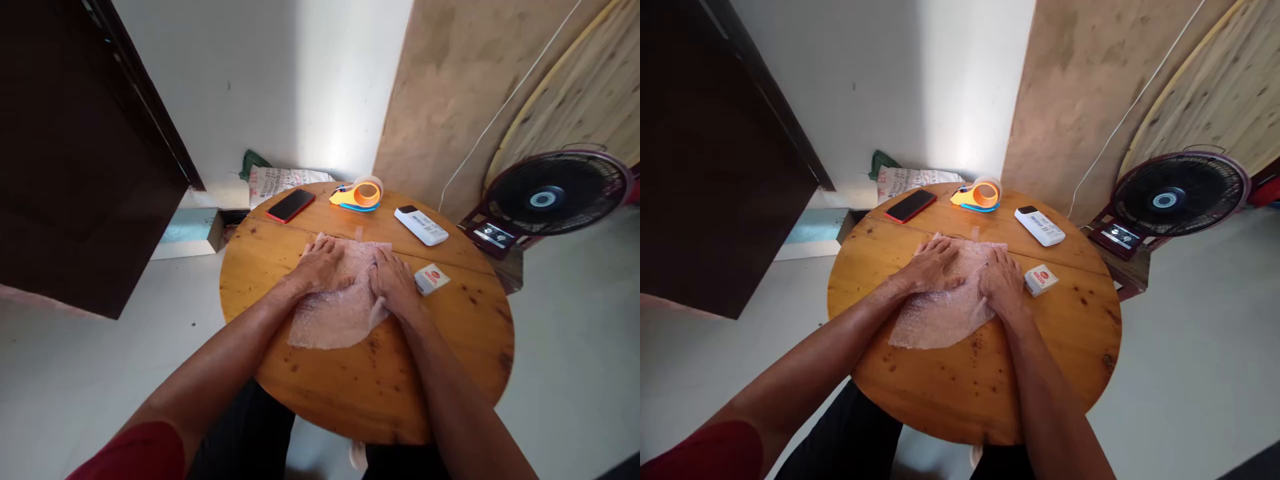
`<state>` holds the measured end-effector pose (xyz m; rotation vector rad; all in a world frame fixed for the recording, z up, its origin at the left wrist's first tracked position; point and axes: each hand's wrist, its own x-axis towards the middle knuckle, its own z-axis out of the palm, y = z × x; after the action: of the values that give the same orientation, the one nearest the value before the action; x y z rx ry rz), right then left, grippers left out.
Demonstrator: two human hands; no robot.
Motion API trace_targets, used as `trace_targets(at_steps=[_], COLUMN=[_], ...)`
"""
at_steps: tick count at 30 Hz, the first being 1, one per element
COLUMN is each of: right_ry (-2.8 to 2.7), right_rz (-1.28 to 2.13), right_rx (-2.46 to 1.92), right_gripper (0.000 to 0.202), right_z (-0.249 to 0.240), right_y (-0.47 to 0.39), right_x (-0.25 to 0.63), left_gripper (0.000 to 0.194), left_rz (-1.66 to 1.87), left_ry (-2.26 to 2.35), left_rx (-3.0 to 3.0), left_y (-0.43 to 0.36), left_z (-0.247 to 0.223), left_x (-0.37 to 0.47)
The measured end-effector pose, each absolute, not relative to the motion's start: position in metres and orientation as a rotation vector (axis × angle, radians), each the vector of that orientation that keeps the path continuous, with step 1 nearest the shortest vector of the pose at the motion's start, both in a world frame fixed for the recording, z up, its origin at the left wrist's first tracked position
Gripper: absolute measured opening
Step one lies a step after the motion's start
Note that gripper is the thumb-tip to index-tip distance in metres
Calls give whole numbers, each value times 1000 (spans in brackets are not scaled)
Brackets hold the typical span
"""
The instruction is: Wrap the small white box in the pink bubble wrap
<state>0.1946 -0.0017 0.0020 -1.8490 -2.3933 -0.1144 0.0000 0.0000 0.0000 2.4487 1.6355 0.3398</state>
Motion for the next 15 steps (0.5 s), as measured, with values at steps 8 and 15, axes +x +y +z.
trace_targets(at_steps=[8,15], right_ry=[-2362,-2387], right_rz=[-110,-134], right_rx=[-1922,-1928], right_gripper=[46,45], right_z=[4,8], right_y=[-5,-9], right_x=[190,197], left_gripper=[85,73], left_rz=[230,281], left_ry=[1684,1689], left_rx=[2410,2394], left_y=[3,8], left_z=[-2,-3], left_x=[-8,-10])
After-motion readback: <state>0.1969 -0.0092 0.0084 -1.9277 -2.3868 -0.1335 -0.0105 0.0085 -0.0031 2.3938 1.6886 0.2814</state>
